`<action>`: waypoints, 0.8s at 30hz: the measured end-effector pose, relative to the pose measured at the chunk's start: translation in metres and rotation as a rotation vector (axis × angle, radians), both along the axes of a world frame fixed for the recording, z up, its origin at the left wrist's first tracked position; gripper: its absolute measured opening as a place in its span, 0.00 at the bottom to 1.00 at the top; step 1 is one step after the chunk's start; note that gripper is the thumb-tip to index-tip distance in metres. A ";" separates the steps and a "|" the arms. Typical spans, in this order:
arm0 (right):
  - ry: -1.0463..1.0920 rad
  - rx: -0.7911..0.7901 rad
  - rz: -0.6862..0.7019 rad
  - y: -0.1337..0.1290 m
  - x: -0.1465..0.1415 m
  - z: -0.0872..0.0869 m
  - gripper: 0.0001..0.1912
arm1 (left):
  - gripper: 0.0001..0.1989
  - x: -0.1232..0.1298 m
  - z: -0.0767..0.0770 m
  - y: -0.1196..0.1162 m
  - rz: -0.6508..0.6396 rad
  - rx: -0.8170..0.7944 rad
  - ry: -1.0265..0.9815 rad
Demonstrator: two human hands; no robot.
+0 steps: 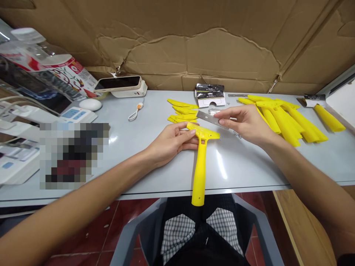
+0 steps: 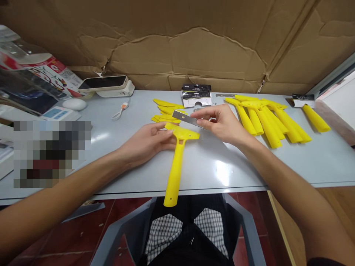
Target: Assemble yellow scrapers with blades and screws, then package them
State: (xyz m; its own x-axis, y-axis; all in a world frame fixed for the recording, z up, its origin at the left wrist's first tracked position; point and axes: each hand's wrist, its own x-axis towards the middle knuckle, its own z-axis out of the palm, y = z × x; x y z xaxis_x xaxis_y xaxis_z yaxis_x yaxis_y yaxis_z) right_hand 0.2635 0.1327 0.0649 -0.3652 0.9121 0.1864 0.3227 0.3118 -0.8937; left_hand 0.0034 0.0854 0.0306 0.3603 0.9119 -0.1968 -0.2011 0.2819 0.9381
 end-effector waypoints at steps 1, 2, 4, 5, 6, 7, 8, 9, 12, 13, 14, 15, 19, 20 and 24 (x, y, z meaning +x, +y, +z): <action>-0.003 0.000 0.004 0.001 0.000 -0.001 0.11 | 0.12 0.000 0.000 0.000 0.001 0.000 0.000; -0.003 -0.001 0.010 0.002 0.000 -0.002 0.11 | 0.12 0.000 0.000 0.000 0.001 0.001 0.000; 0.002 -0.015 0.028 0.003 0.000 -0.006 0.11 | 0.13 0.001 0.001 0.000 0.002 0.001 -0.001; 0.003 -0.028 0.037 0.004 -0.001 -0.008 0.11 | 0.13 0.001 0.001 0.000 0.003 0.000 0.000; -0.001 -0.048 0.045 0.004 -0.001 -0.009 0.11 | 0.12 0.001 0.001 0.000 0.004 0.000 0.003; -0.007 -0.070 0.053 0.005 -0.002 -0.011 0.11 | 0.12 0.001 0.001 -0.001 0.005 0.000 0.008; -0.011 -0.091 0.060 0.005 -0.003 -0.012 0.11 | 0.11 0.001 0.001 -0.001 0.004 0.002 0.013; -0.014 -0.110 0.067 0.004 -0.004 -0.013 0.11 | 0.11 0.002 0.001 -0.001 0.001 0.005 0.017; -0.012 -0.130 0.082 0.003 -0.005 -0.014 0.15 | 0.11 0.002 0.000 -0.001 -0.007 0.016 0.017; -0.011 -0.131 0.084 0.002 -0.005 -0.013 0.16 | 0.11 0.002 0.000 -0.002 -0.009 0.021 0.016; -0.012 -0.133 0.087 0.002 -0.005 -0.013 0.16 | 0.12 0.002 0.000 -0.002 -0.010 0.026 0.014; -0.009 -0.139 0.095 0.002 -0.005 -0.013 0.16 | 0.13 0.002 0.000 -0.002 -0.011 0.030 0.012; 0.001 -0.155 0.139 0.003 -0.003 -0.016 0.13 | 0.16 0.003 0.001 -0.002 -0.011 0.034 0.004; -0.005 -0.146 0.141 0.003 -0.003 -0.017 0.13 | 0.16 0.003 0.001 -0.002 -0.009 0.033 0.005; -0.019 -0.131 0.121 0.004 -0.005 -0.022 0.12 | 0.16 0.005 0.002 -0.003 -0.007 0.038 0.016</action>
State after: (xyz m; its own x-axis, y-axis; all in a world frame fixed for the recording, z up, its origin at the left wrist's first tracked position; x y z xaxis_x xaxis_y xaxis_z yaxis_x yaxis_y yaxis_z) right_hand 0.2590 0.1365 0.0432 -0.4757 0.8775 0.0610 0.3070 0.2306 -0.9234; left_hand 0.0081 0.0827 0.0326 0.3634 0.9163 -0.1683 -0.1842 0.2477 0.9512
